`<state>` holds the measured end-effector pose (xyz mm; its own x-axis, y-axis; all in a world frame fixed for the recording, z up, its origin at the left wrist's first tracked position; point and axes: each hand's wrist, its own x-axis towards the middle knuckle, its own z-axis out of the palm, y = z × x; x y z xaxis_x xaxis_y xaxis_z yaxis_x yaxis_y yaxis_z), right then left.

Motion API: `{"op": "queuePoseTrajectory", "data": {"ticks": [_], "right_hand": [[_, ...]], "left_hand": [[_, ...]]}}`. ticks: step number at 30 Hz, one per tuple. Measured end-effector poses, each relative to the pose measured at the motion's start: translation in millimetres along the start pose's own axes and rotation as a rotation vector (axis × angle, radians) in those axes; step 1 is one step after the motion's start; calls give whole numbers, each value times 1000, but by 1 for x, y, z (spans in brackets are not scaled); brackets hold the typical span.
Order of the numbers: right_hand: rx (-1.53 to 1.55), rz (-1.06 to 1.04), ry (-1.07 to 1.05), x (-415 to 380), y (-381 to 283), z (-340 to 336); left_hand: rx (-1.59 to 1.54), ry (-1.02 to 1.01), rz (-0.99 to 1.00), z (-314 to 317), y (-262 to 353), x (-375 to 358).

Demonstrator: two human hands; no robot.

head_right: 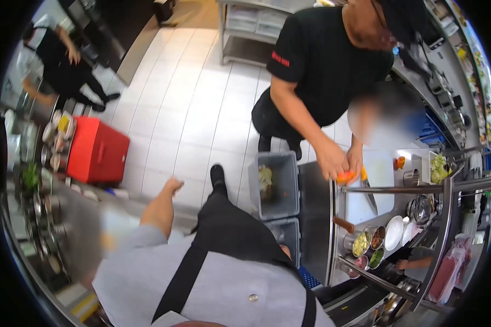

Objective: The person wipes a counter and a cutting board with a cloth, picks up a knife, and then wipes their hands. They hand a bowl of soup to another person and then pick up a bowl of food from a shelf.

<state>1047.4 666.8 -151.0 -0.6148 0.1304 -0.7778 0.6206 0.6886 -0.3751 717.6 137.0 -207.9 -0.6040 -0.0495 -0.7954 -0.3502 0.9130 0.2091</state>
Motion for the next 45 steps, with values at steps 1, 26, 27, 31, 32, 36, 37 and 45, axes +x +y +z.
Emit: {"op": "queuePoseTrajectory", "data": {"ticks": [1, 26, 27, 31, 32, 36, 37, 45], "right_hand": [[-31, 14, 17, -4, -21, -20], [-295, -397, -37, 252, -499, -123], [-273, -465, 2, 261, -509, -126], [-177, -340, -55, 293, -549, -152], [-176, -356, -53, 300, -558, -160], [-132, -365, 0, 338, -602, -188], [-116, -389, 66, 347, -614, -197], [13, -487, 156, 426, -740, -251]], "left_hand": [[-44, -104, -83, 5, -20, 29], [-959, -82, -323, -133, -32, 60], [-966, -63, -326, -148, -36, 66], [-991, 0, -221, -217, -28, 102], [-995, 21, -173, -237, -20, 112], [-962, 71, -61, -311, 23, 159], [-984, 51, -36, -332, 38, 165], [-851, 209, 10, -437, 8, 225]]}}
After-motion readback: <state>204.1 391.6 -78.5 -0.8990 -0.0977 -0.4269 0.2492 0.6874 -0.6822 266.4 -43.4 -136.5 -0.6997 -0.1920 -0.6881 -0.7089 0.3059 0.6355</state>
